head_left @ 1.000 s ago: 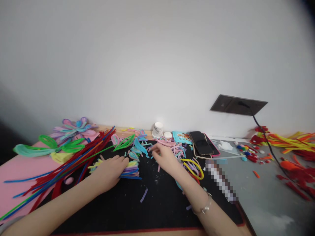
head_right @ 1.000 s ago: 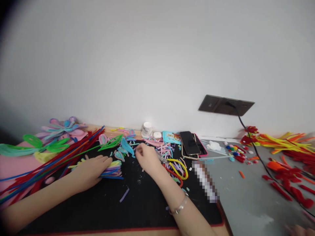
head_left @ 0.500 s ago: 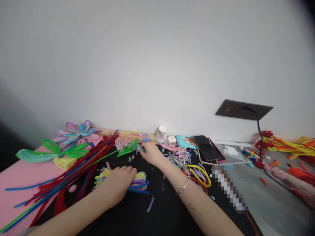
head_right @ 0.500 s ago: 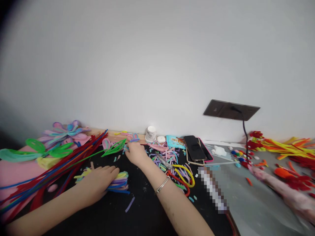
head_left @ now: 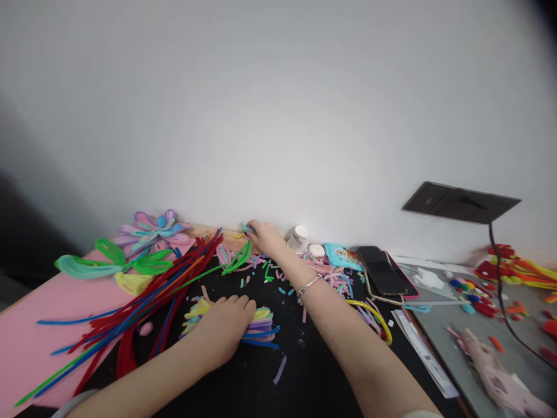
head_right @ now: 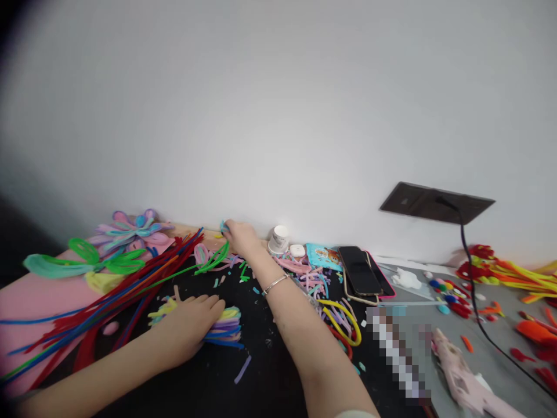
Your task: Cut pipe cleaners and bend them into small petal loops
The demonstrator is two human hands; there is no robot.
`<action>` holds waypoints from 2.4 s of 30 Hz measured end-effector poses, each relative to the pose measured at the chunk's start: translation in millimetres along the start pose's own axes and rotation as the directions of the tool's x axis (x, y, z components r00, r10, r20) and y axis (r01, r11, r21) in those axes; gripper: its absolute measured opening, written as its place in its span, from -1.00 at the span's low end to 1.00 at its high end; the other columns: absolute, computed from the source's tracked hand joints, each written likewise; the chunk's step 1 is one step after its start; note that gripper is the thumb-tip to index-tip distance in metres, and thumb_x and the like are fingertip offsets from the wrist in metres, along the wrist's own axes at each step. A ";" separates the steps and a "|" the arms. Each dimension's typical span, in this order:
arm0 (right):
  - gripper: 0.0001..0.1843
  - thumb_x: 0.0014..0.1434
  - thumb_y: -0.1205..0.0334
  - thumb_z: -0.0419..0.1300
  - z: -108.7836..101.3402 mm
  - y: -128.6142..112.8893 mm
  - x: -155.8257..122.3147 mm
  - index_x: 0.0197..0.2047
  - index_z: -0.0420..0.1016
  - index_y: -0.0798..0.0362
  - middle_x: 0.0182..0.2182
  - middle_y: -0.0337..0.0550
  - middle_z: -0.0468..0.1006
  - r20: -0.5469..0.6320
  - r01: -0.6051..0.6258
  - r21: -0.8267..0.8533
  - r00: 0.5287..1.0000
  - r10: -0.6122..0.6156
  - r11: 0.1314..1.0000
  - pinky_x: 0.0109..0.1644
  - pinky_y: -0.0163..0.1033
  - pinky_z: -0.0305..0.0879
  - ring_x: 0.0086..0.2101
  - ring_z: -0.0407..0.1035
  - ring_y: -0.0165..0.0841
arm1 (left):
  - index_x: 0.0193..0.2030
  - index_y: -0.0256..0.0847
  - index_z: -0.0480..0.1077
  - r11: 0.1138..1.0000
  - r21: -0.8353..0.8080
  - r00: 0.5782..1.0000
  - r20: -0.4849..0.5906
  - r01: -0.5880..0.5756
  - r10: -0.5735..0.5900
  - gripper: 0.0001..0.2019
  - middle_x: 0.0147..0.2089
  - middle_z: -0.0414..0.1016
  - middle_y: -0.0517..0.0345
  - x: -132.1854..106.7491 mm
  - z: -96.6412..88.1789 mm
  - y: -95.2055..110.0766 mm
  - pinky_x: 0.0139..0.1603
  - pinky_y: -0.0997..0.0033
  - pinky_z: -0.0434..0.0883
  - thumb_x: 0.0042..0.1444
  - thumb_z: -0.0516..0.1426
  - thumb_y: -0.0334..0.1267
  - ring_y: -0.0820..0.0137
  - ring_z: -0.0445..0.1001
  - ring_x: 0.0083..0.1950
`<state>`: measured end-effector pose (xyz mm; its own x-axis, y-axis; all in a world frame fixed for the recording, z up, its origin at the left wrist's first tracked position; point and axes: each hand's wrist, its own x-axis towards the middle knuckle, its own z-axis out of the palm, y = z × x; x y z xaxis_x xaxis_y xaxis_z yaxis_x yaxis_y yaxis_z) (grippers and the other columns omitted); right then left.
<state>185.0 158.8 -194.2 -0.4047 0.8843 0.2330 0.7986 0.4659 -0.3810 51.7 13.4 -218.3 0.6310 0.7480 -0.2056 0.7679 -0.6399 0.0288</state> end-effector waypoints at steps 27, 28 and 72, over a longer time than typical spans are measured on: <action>-0.81 0.07 0.38 0.16 17.2 19.8 -10.0 -0.20 0.48 0.13 -0.18 -0.01 0.49 -0.050 -0.034 0.013 0.998 0.035 0.999 -0.02 -0.21 0.20 -0.10 0.33 -0.27 | -0.17 -0.21 0.30 0.991 -0.122 0.998 -0.009 0.056 -0.058 -0.65 -0.16 0.45 -0.02 17.6 -10.9 -10.4 -0.21 0.14 0.39 -0.20 0.04 -0.46 0.11 0.43 -0.13; -0.81 0.09 0.32 0.17 15.5 14.3 -12.8 -0.18 0.47 0.12 -0.17 -0.01 0.47 -0.069 0.012 0.004 0.998 -0.012 1.000 -0.02 -0.21 0.19 -0.09 0.31 -0.27 | -0.16 -0.22 0.30 0.991 -0.118 0.998 -0.015 0.064 -0.066 -0.64 -0.15 0.45 -0.03 19.0 -10.9 -10.8 -0.19 0.14 0.39 -0.19 0.04 -0.46 0.11 0.43 -0.12; -0.77 0.16 0.39 0.02 -80.3 33.6 -56.6 -0.29 0.52 0.12 -0.40 -0.15 0.55 -0.045 0.073 -0.057 0.996 -0.075 0.996 -0.28 -0.35 0.13 -0.40 0.34 -0.42 | -0.07 -0.16 0.26 0.981 -0.191 0.996 -0.079 0.019 -0.035 -0.63 -0.04 0.44 -0.01 46.2 -1.6 -27.1 -0.07 0.26 0.34 -0.09 -0.01 -0.44 0.21 0.43 -0.04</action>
<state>270.4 121.8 -148.3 -0.4432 0.8443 0.3013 0.7910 0.5265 -0.3116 60.3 65.5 -227.0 0.6105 0.7816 -0.1282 0.7868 -0.5800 0.2110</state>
